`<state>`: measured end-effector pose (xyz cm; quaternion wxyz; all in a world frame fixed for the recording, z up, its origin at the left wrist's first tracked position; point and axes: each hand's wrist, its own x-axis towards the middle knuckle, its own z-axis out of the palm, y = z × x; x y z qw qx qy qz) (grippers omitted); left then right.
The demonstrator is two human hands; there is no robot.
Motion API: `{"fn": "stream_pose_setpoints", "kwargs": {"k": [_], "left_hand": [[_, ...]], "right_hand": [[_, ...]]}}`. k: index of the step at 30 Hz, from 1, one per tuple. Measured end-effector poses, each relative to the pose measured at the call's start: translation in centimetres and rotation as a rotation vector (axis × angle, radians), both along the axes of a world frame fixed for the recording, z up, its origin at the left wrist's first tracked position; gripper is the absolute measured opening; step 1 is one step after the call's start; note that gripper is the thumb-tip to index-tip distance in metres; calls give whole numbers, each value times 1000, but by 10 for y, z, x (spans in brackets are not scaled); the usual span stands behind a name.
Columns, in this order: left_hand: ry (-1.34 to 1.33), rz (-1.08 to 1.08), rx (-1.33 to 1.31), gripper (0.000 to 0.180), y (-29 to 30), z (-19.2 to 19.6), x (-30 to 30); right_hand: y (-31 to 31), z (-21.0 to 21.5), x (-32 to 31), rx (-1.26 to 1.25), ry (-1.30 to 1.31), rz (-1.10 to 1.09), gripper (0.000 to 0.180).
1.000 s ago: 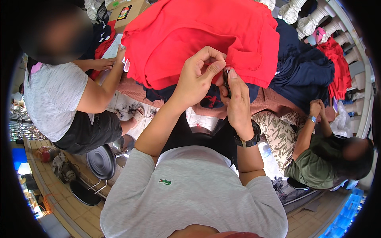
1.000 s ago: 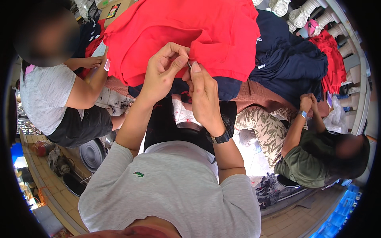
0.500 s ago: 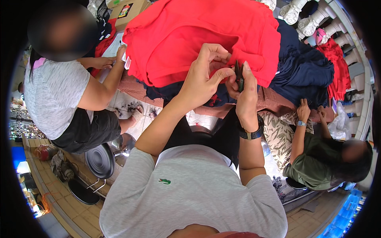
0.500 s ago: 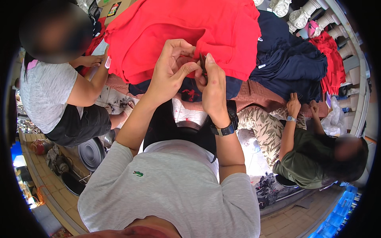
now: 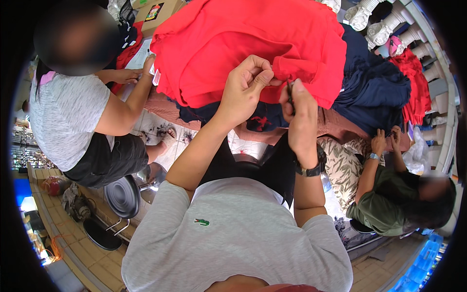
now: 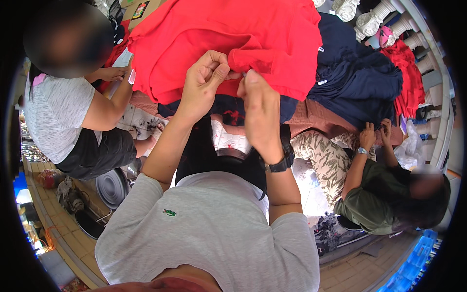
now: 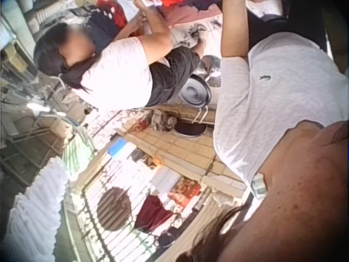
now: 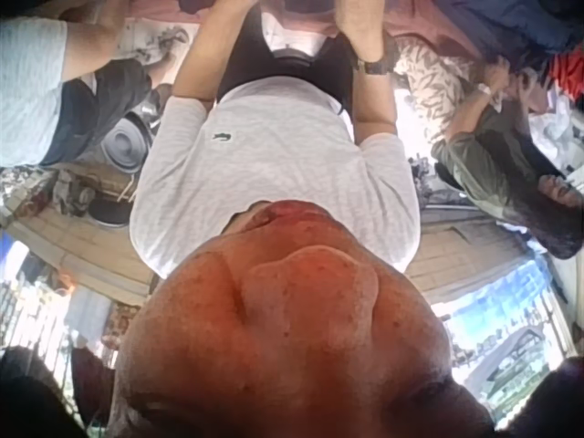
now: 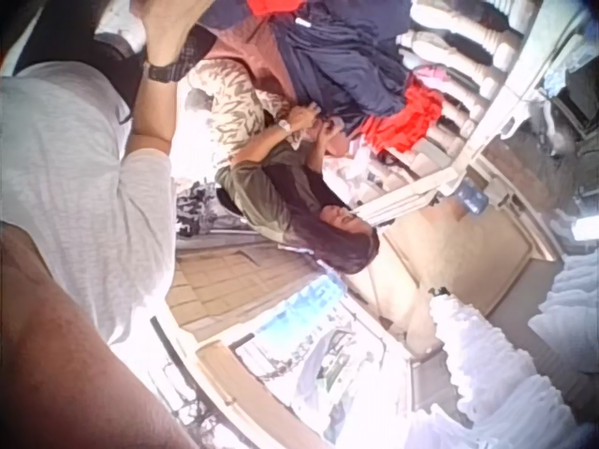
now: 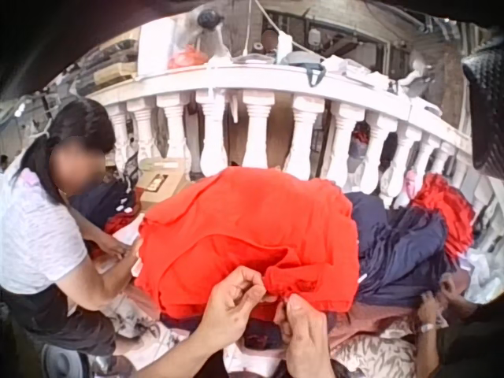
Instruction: The person uses small scissors to trim loose threads and tags from a red garment. They repeatedly lift and turn the garment to access different areas while seated.
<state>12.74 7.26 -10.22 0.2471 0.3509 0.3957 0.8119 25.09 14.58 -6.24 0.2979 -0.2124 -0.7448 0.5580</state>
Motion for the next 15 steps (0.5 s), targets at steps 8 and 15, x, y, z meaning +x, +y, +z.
{"fn": "stream_pose_setpoints", "kwargs": {"k": [8,15], "left_hand": [[133,90,-23,6,-1,0,5],[68,176,39,5,2,5,12]], "right_hand": [[-22,-4,-9,308,-10,-114,47],[-15,-1,-4,245,-89,-114,45]]}}
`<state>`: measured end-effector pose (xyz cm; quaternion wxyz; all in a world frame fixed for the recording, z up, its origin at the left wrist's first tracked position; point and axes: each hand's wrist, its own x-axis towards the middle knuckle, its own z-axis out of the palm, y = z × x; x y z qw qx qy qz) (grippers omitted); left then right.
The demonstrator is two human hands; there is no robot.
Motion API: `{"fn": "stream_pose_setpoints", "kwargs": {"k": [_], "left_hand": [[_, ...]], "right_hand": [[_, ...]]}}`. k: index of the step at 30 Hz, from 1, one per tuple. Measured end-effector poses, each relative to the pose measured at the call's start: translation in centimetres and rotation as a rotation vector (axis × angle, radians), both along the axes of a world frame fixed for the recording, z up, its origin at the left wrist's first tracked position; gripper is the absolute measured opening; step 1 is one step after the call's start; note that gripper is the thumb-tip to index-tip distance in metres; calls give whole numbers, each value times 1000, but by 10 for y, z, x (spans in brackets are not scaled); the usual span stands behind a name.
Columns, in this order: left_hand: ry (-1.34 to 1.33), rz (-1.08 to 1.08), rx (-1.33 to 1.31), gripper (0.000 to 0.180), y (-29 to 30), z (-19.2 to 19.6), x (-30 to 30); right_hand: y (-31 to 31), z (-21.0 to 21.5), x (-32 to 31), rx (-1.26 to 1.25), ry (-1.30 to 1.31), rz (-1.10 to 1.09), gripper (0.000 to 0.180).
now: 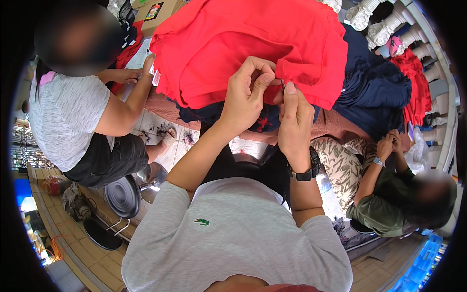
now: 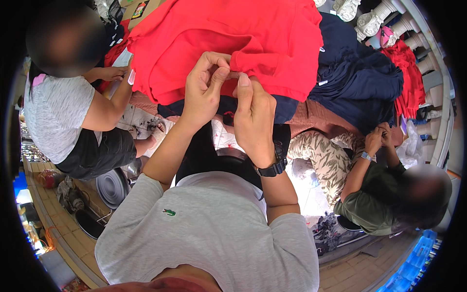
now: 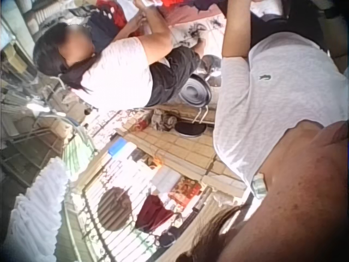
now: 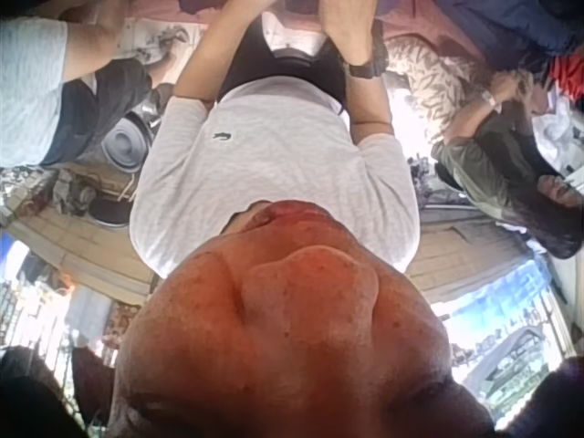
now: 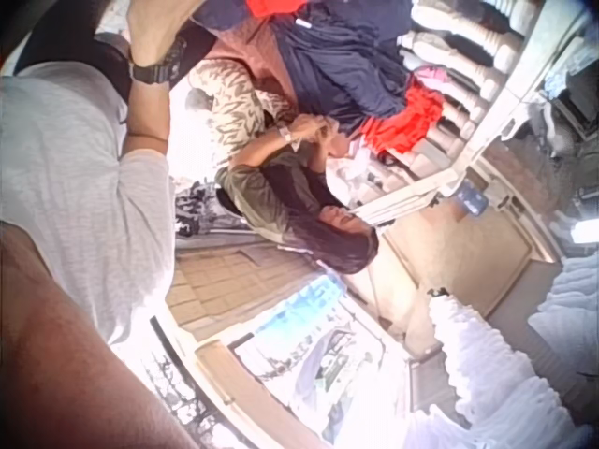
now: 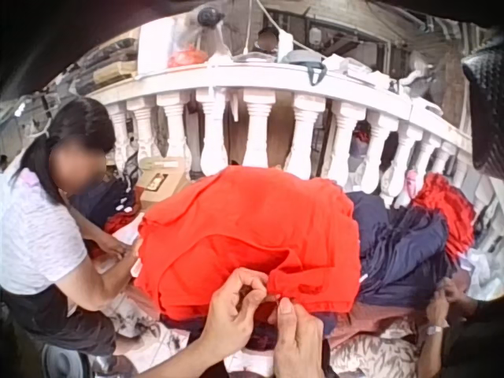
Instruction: The person uses small scissors to trim loose threads and tags from a red garment. They repeatedly lift and turn the garment to access different areas while seated.
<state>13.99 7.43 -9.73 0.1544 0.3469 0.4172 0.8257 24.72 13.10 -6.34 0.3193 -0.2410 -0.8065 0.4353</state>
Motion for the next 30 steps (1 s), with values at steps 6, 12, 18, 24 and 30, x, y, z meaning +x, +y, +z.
{"fn": "stream_pose_setpoints", "kwargs": {"k": [6,12,18,24,30], "left_hand": [[101,2,-179,5,-8,-4,-8],[140,-56,-353,7,-22,-4,-14],[-14,-119,-135,6,-17,-7,-9],[235,93,-187,3,-16,-6,-6],[359,202,-176,10,-15,-1,-5]], "right_hand": [[7,5,-5,24,16,14,47],[7,-2,-5,33,-6,43,47],[-6,-3,-4,22,-16,25,46],[-3,-5,-13,158,28,-28,46],[2,-12,-17,159,40,-30,49]]}}
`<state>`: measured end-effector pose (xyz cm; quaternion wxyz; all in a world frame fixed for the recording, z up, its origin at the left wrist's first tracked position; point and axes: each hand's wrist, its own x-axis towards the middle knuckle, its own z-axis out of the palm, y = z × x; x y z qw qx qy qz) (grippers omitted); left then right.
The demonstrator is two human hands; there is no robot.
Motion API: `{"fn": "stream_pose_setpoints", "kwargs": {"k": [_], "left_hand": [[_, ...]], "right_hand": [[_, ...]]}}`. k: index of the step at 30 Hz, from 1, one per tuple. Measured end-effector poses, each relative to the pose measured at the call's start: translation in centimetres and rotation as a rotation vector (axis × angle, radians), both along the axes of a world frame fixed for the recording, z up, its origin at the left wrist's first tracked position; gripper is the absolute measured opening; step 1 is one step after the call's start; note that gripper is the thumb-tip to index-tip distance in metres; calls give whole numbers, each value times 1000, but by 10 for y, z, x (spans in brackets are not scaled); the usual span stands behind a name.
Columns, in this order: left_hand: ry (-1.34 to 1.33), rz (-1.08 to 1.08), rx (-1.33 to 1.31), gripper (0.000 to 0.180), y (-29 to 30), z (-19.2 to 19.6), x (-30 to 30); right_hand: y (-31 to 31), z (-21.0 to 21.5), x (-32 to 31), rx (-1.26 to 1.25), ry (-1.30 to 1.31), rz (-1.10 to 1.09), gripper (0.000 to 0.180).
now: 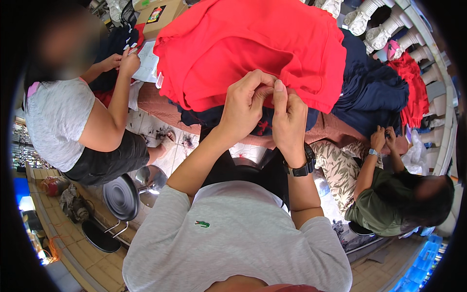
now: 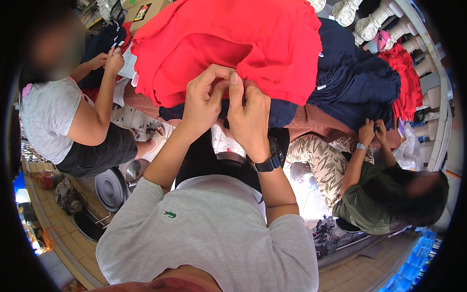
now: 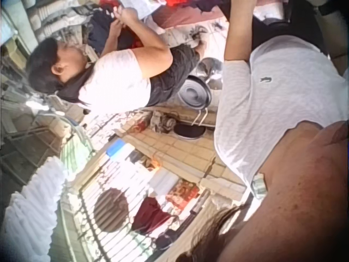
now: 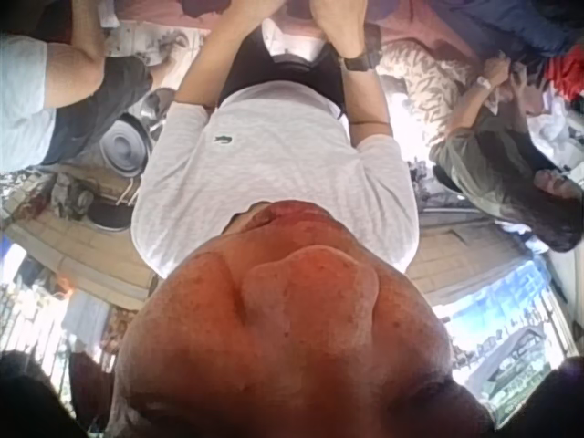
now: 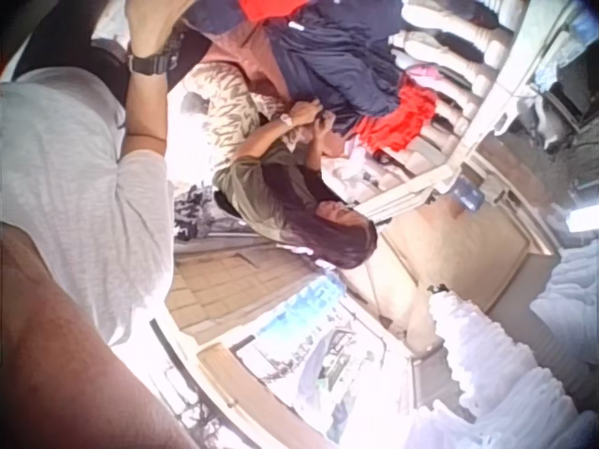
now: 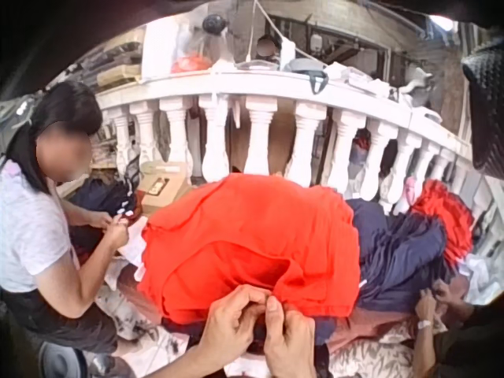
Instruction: The person uses small scissors to trim loose threads and tags from a red garment. They repeatedly lift and turn the garment to access different areas while seated.
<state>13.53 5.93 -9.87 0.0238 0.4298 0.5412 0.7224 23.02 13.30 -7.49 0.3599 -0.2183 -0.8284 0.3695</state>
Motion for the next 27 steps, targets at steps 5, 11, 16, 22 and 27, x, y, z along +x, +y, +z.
{"fn": "stream_pose_setpoints", "kwargs": {"k": [5,11,16,22,27], "left_hand": [[157,-118,-99,10,-11,3,-12],[420,104,-197,27,-18,10,-13],[483,112,-107,18,2,5,-13],[474,118,71,24,6,47,-26],[648,417,100,23,13,31,-38]], "right_hand": [[2,-3,2,-275,61,114,52],[14,55,45,-336,-23,488,26],[46,85,24,184,-258,441,34],[72,101,-6,738,111,154,27],[74,49,-14,401,172,-98,22]]}}
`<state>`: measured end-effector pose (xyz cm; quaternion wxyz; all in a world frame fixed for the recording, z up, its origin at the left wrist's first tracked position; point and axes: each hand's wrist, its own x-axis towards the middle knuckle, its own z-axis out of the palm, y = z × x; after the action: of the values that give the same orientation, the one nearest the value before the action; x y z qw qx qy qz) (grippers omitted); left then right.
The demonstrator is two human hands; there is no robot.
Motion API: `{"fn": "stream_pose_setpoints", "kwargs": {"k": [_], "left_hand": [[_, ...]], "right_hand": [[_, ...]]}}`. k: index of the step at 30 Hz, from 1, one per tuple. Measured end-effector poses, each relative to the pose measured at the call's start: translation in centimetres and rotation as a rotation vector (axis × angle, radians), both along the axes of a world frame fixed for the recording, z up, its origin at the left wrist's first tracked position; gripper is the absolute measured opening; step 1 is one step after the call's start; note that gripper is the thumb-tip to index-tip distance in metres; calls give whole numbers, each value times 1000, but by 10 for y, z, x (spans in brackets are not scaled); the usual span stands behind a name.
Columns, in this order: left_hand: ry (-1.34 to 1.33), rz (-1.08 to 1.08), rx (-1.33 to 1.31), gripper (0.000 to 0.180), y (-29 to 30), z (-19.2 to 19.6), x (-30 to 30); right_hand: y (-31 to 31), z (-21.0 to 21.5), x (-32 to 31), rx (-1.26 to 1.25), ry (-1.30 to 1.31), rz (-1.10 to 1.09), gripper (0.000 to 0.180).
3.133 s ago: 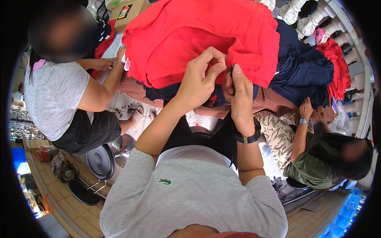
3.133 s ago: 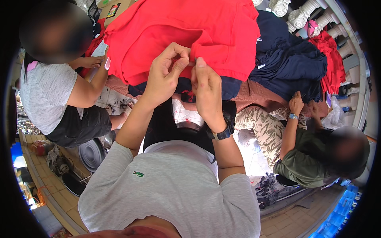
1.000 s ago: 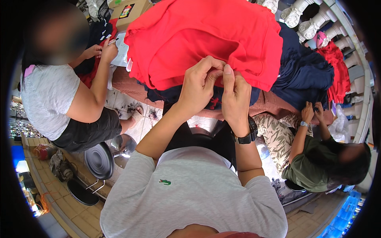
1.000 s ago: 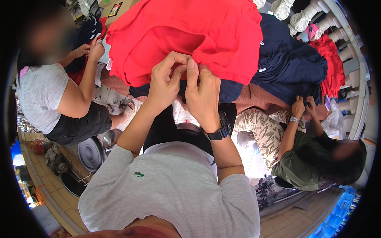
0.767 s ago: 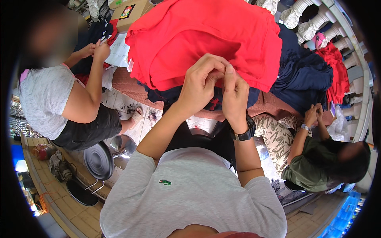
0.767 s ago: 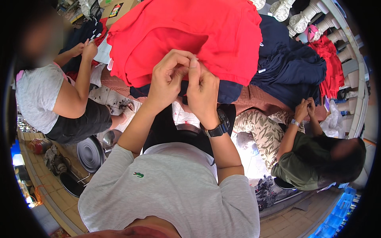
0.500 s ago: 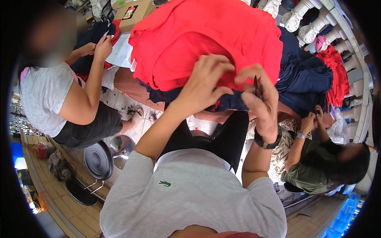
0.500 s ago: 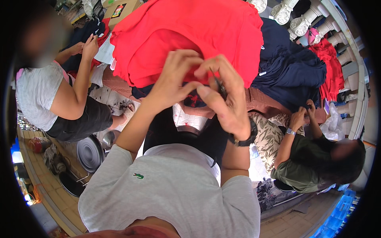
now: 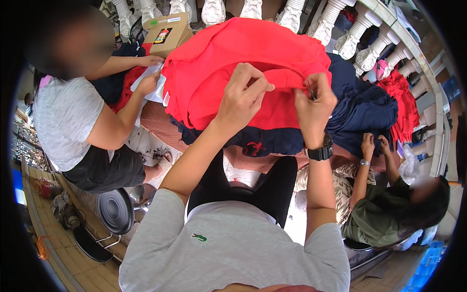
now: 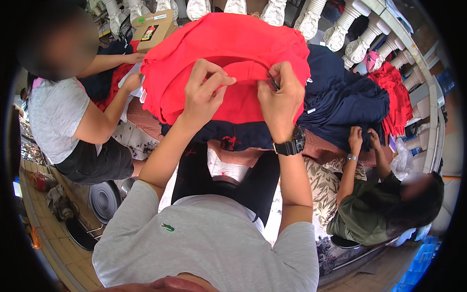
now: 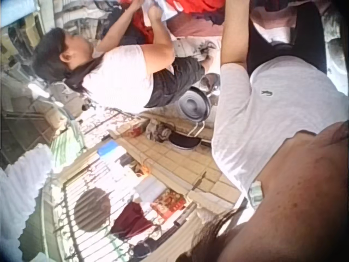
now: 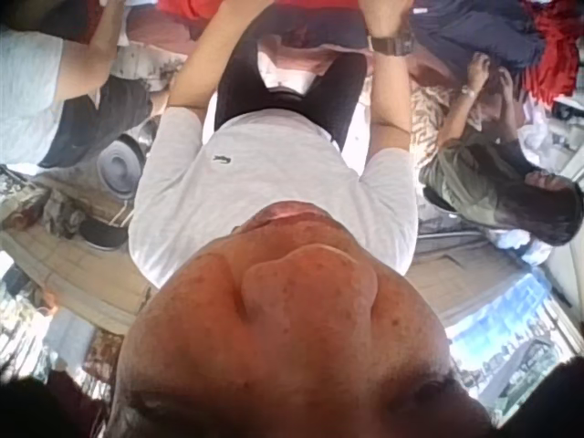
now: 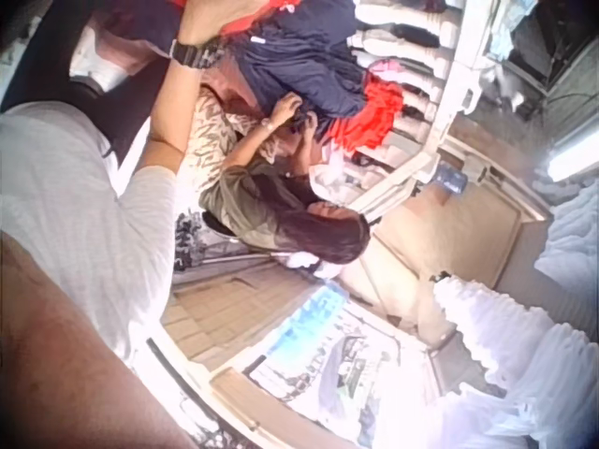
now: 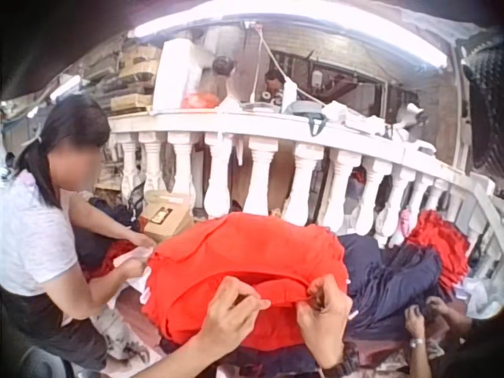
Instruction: The person uses small scissors to trim loose threads and tags from a red garment. They repeatedly lift and turn the garment to access different areas while seated.
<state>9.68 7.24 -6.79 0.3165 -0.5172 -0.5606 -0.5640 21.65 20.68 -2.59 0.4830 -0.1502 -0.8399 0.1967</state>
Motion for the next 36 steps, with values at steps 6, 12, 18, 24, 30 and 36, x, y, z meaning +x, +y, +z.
{"fn": "stream_pose_setpoints", "kwargs": {"k": [6,12,18,24,30,36], "left_hand": [[-42,-24,-139,24,-11,-6,27],[-531,-305,-19,28,9,-13,50],[-591,-335,-84,14,21,-12,43],[-883,-607,67,4,30,-21,33],[-680,-418,19,5,25,-18,41],[-705,-337,-130,3,14,-9,42]], "right_hand": [[-2,-22,25,-583,-5,314,30],[-5,-19,38,-890,30,432,32],[-19,-33,25,-566,218,361,37],[-12,-39,21,-440,220,324,39],[-12,-43,21,-632,268,376,42],[-11,-41,20,-664,286,345,43]]}}
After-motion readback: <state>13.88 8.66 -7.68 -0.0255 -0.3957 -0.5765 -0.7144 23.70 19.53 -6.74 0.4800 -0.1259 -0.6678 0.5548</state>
